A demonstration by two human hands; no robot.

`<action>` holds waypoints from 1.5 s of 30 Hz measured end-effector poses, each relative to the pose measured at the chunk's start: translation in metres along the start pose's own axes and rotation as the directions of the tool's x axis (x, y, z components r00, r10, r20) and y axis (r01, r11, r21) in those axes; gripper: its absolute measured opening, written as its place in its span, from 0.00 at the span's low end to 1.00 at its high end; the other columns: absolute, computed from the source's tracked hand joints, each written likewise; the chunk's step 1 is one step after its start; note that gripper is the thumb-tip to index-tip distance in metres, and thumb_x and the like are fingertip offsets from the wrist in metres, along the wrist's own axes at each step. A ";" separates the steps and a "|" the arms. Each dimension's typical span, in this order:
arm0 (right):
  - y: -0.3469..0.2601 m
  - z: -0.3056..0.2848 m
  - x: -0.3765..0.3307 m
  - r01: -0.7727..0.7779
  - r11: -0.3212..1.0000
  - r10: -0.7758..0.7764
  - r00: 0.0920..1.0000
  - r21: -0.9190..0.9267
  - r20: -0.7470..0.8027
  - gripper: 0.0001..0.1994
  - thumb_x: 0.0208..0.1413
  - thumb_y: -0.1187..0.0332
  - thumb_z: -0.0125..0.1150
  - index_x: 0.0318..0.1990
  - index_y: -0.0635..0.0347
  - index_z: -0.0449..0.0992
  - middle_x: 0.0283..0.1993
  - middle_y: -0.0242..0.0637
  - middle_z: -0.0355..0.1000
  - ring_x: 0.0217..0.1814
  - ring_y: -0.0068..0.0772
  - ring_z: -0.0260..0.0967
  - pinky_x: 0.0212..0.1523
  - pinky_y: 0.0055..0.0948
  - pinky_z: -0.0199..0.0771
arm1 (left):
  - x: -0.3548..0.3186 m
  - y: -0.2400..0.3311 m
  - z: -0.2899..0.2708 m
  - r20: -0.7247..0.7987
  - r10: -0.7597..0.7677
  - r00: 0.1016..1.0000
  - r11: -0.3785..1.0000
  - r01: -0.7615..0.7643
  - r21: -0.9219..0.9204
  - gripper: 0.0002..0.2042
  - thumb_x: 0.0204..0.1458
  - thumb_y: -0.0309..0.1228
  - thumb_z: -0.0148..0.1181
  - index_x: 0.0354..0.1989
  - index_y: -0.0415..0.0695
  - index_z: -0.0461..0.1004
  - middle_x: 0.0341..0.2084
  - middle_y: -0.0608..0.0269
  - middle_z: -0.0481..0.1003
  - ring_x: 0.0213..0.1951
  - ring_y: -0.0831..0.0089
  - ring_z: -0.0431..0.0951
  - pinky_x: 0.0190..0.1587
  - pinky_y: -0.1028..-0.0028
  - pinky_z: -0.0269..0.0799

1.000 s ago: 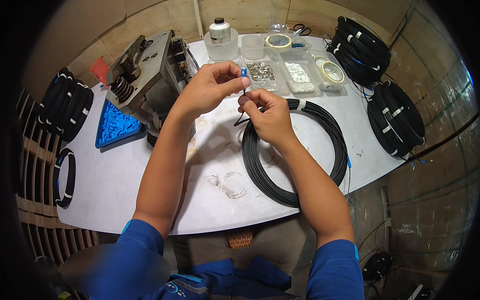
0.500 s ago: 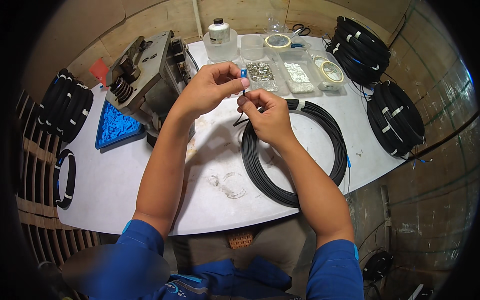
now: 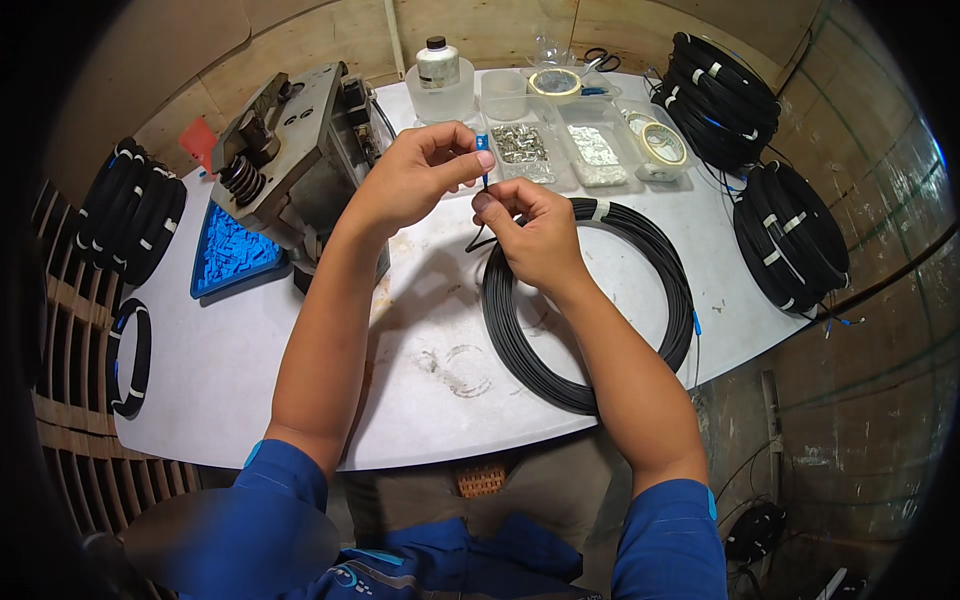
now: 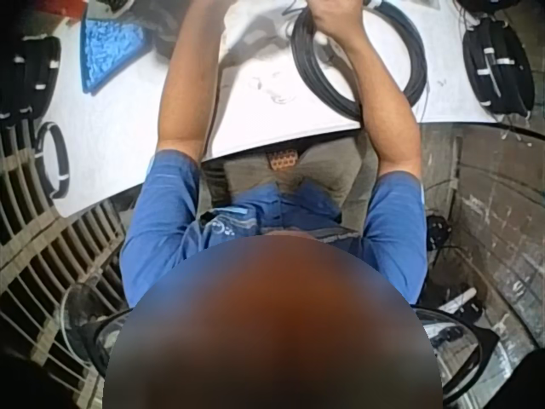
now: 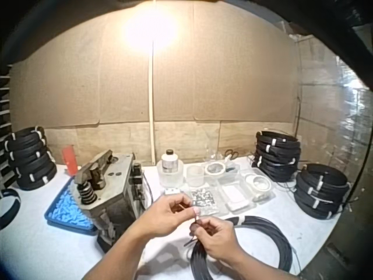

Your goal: The person assembles connectors onto fiber optic cables by hand, then crimps them using a specialized press machine.

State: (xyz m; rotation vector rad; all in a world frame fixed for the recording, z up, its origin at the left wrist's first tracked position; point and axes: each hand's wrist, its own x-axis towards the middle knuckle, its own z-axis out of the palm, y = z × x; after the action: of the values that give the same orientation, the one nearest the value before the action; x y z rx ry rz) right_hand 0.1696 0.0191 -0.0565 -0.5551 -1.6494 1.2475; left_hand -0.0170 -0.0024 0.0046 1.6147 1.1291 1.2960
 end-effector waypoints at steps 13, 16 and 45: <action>0.000 0.000 0.000 0.006 1.000 -0.006 1.000 -0.007 0.002 0.06 0.64 0.69 0.67 0.40 0.63 0.81 0.33 0.31 0.81 0.36 0.19 0.78 0.40 0.23 0.75 | -0.001 0.002 0.004 0.032 -0.005 0.999 1.000 0.004 0.016 0.12 0.57 0.36 0.70 0.36 0.38 0.80 0.27 0.65 0.80 0.29 0.80 0.77 0.34 0.75 0.74; 0.000 -0.001 0.000 0.003 0.999 -0.002 1.000 0.047 -0.010 0.06 0.64 0.70 0.67 0.39 0.64 0.81 0.34 0.31 0.81 0.36 0.20 0.78 0.41 0.23 0.76 | 0.001 -0.001 0.003 0.009 0.020 1.000 1.000 -0.020 0.017 0.13 0.57 0.36 0.70 0.36 0.37 0.80 0.26 0.65 0.80 0.29 0.80 0.77 0.34 0.74 0.74; -0.008 0.000 -0.001 -0.015 0.998 0.011 0.997 -0.055 -0.079 0.10 0.60 0.69 0.71 0.30 0.62 0.78 0.28 0.30 0.79 0.30 0.15 0.73 0.34 0.21 0.74 | -0.001 0.005 0.011 -0.039 -0.009 0.999 0.987 0.015 0.162 0.13 0.56 0.36 0.65 0.36 0.35 0.84 0.23 0.60 0.81 0.27 0.79 0.76 0.32 0.72 0.73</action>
State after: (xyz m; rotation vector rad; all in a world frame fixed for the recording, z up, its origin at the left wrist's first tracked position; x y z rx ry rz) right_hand 0.1717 0.0152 -0.0499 -0.6416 -1.6207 1.1776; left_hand -0.0053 -0.0053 0.0071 1.7041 1.2940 1.2590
